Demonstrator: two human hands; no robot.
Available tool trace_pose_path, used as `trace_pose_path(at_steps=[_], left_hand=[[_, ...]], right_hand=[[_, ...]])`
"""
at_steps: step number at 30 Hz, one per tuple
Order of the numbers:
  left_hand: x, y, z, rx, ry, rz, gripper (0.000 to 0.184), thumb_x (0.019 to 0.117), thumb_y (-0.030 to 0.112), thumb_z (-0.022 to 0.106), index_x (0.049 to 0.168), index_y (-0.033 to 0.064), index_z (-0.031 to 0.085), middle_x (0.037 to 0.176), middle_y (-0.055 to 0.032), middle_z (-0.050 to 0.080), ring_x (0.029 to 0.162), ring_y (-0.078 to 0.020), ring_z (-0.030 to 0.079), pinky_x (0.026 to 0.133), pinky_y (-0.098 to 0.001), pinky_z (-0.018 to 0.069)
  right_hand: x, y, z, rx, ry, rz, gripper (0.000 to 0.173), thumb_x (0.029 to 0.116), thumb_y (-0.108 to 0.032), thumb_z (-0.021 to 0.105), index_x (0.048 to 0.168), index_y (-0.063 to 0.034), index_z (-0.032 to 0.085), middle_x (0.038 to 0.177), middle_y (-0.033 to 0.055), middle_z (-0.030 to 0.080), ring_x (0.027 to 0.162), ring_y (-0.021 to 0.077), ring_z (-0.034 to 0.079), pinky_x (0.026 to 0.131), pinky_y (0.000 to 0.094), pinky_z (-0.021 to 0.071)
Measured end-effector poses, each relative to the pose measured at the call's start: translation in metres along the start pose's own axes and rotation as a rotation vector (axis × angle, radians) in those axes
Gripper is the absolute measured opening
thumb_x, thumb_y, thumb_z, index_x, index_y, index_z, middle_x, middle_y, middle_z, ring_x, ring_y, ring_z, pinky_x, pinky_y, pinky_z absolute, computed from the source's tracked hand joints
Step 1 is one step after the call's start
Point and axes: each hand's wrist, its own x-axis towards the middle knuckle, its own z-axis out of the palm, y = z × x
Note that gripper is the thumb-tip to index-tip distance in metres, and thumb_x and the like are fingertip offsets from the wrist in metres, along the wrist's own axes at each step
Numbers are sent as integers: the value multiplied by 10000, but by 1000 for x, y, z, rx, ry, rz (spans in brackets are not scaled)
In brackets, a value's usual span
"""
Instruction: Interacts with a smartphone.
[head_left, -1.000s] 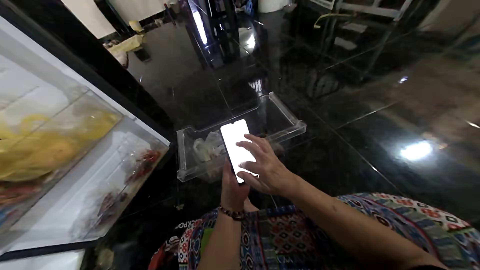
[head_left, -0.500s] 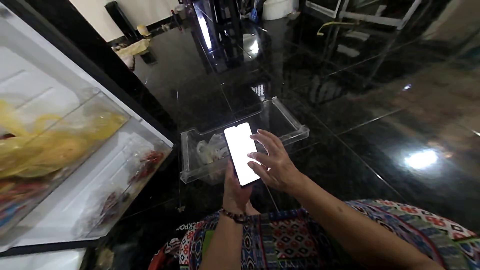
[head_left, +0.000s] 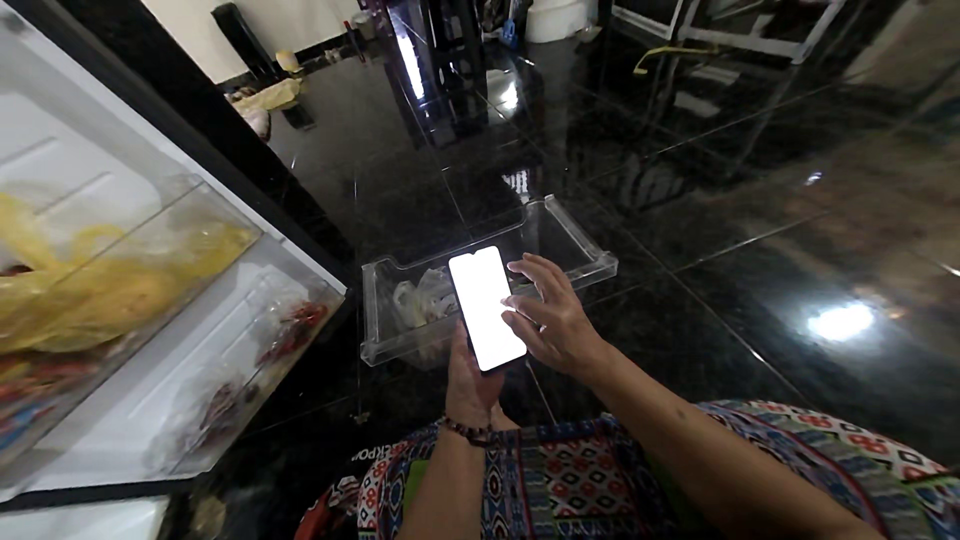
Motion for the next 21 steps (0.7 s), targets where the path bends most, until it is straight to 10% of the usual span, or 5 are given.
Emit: trace_pose_path(at_steps=[12, 21], left_hand=[[3, 1, -3, -1, 11, -10, 532, 1108, 458, 139, 1293, 125, 512, 1064, -73, 716, 961, -183, 725, 799, -374, 624], [4, 8, -6, 21, 33, 35, 551, 1106, 471, 132, 1288, 122, 519, 1055, -78, 723, 942, -187, 733, 770, -371, 632]], right_hand=[[0, 4, 2, -3, 37, 23, 241, 983, -248, 625, 915, -67, 768, 1265, 212, 669, 1291, 403, 565, 1062, 518, 473], [3, 4, 1, 11, 101, 85, 157, 906, 9, 637, 1008, 19, 756, 1030, 185, 688, 898, 183, 688, 828, 233, 575]])
